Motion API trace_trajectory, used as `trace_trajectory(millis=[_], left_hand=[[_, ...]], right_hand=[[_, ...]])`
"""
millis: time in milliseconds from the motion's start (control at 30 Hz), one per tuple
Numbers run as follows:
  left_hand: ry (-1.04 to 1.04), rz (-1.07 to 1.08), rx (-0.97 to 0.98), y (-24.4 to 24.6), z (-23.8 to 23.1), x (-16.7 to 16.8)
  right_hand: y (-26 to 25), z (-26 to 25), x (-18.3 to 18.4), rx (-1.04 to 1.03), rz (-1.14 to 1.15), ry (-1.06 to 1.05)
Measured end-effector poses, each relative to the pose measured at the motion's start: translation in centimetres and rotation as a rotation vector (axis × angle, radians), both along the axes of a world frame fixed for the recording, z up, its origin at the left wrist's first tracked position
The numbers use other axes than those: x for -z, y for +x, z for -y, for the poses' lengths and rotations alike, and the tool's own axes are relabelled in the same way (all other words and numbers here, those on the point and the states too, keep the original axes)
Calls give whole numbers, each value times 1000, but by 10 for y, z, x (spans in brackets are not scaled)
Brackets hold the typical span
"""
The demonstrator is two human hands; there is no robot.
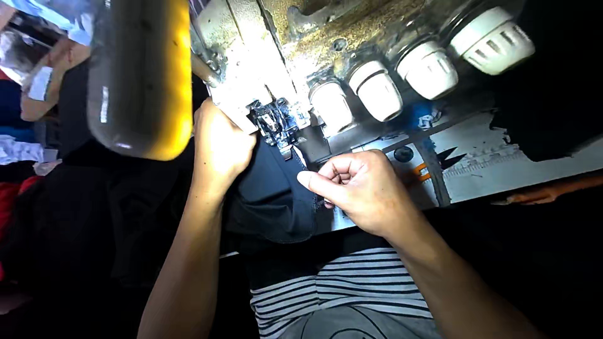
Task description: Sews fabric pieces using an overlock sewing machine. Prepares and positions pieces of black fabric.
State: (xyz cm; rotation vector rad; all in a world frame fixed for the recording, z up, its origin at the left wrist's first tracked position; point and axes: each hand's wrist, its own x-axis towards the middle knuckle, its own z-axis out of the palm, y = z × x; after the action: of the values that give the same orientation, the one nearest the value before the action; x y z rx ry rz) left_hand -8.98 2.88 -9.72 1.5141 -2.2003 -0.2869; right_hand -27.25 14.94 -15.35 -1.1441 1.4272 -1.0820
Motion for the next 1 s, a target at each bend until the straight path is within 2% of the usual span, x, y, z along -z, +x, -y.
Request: trace_trajectory(millis=[100,333,400,500,567,633,733,867,1000], left_hand=[[-8,-89,93,0,-1,0],[70,77,-81,0,5,1],[25,110,-136,-3,0,2],[-251,69,-105,0,-57,4],[-347,-143,-15,-1,-115,14],[-264,-303,-3,-9,-163,42],[-145,-258,-45,-13,-181,66],[-122,-197,-18,3,-172,32],[-43,-205,-6,27,-145,-8]], right_hand=[[1,-1,2,-6,23,-5],[3,-9,3,17,14,-53],[3,-10,4,23,22,-59],[3,-12,2,-37,76,-56],[2,-12,2,-70,101,-81],[-1,-12,0,-102,123,-85],[0,-15,0,-174,57,-106],[-12,-22,3,-225,193,-114],[-1,-38,14,23,323,-43]])
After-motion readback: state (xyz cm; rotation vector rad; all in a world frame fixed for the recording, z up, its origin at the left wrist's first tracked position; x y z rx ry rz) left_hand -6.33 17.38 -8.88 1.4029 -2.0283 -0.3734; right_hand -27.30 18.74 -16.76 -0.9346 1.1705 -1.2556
